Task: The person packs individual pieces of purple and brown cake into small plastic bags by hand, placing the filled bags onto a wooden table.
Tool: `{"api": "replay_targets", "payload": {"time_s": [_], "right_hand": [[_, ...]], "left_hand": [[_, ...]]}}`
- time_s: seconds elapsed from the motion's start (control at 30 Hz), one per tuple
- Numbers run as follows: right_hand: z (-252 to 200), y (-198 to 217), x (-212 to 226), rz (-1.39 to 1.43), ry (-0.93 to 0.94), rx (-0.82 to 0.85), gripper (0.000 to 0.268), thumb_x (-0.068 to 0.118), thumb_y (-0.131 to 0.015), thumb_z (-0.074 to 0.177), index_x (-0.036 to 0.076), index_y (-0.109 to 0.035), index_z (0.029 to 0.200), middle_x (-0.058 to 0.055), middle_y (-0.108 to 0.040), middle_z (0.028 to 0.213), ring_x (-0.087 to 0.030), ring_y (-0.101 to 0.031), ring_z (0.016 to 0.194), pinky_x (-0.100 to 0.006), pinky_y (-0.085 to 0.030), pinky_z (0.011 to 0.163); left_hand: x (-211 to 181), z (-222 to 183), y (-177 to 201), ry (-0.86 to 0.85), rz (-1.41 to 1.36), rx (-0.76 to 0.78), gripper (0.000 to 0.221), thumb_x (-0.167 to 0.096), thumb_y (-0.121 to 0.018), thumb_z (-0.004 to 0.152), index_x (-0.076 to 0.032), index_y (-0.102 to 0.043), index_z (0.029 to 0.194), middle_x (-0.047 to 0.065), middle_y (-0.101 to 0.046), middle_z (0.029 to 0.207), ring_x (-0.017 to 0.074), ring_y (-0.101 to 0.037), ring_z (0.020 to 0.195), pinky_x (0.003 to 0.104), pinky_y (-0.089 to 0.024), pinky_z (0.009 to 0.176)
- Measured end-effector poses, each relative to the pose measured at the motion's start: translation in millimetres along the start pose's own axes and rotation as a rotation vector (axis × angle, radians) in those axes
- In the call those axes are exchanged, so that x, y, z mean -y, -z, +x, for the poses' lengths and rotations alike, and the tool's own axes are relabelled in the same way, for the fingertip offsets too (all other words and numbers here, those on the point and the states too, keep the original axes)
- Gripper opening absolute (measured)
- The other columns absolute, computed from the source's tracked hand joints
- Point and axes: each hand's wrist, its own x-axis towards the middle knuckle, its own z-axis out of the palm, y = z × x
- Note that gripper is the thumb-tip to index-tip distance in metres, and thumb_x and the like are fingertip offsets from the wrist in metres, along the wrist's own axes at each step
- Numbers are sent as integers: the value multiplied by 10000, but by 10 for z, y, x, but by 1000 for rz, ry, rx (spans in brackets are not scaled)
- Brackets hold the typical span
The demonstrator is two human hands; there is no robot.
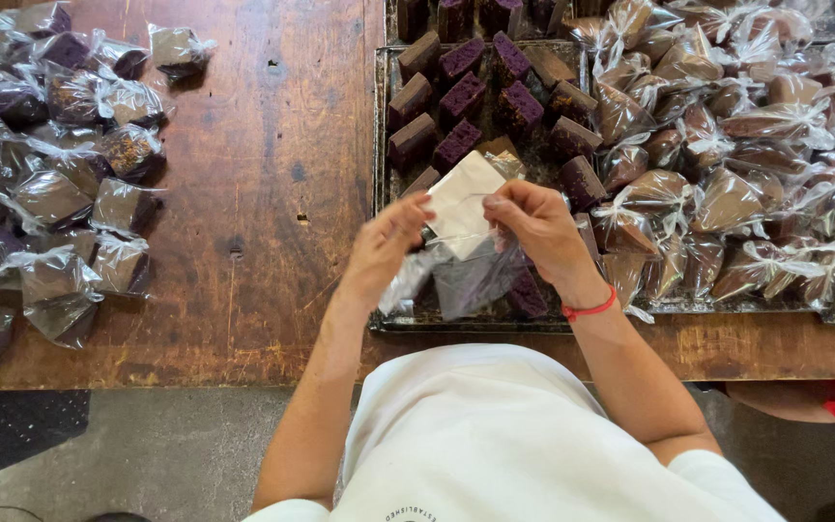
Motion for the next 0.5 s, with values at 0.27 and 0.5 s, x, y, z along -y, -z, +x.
{"api": "replay_targets", "payload": {"time_s": [0.27, 0.5], "right_hand": [[63, -69, 193, -201, 29, 31, 208, 206, -683, 1022, 21, -670, 927, 8, -638, 780, -54, -535, 697, -235, -432, 622], [-363, -383, 240, -837, 560, -155, 315, 161, -838, 825, -6, -681, 1041, -236, -543, 1373, -357, -490, 1284, -451, -405, 1036]], "left_hand": [[-515, 77, -364, -185, 317, -23, 250, -274, -744, 938, -93, -791, 1104, 26, -783, 914, 83, -688, 782, 219, -536, 675], [-66, 52, -509, 41, -575, 50, 328, -180, -754, 915, -28, -665, 1192, 9, -747, 933, 77, -673, 838, 212, -528, 721]]}}
